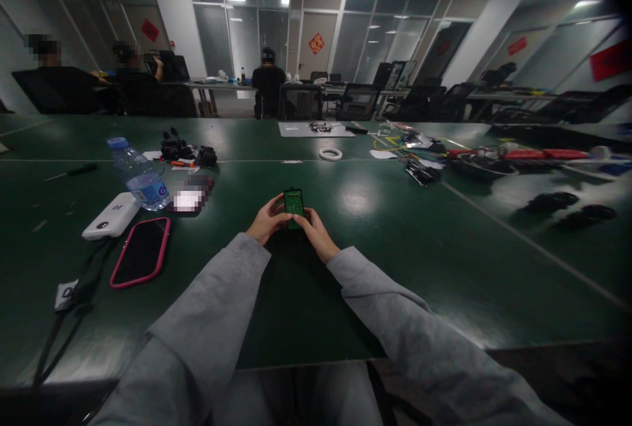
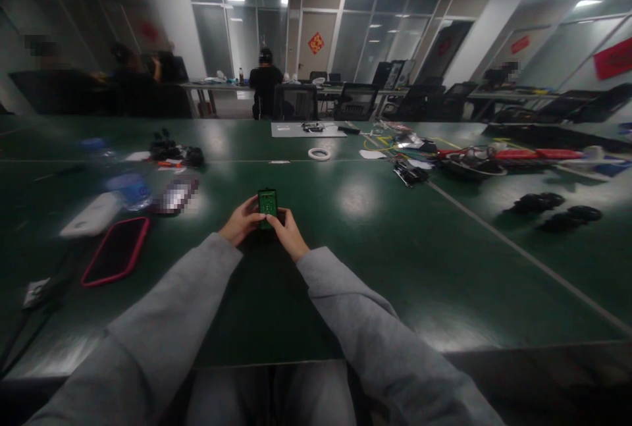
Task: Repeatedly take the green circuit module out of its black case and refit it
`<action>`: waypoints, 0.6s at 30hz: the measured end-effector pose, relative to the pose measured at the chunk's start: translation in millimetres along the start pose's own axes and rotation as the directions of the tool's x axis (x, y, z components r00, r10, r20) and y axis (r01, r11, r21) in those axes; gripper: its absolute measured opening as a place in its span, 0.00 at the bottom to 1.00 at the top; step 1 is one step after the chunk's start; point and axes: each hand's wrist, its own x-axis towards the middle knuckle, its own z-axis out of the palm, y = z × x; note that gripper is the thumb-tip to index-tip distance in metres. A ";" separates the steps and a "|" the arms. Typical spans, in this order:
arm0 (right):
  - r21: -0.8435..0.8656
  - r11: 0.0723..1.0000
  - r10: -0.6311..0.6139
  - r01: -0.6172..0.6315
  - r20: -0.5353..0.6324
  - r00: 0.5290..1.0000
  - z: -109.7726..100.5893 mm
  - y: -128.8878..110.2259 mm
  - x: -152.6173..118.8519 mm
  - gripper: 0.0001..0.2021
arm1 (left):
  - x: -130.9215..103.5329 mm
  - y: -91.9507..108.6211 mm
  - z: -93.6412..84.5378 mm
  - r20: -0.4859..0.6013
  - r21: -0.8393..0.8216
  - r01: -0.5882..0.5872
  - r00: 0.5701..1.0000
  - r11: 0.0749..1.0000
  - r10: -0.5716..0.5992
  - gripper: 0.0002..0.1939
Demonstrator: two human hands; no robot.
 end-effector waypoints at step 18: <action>0.029 0.999 0.033 -0.034 0.018 0.999 -2.8 -2.4 -1.1 0.26 | -0.1 0.6 2.7 -0.022 0.028 0.004 1.000 1.000 -0.003 0.37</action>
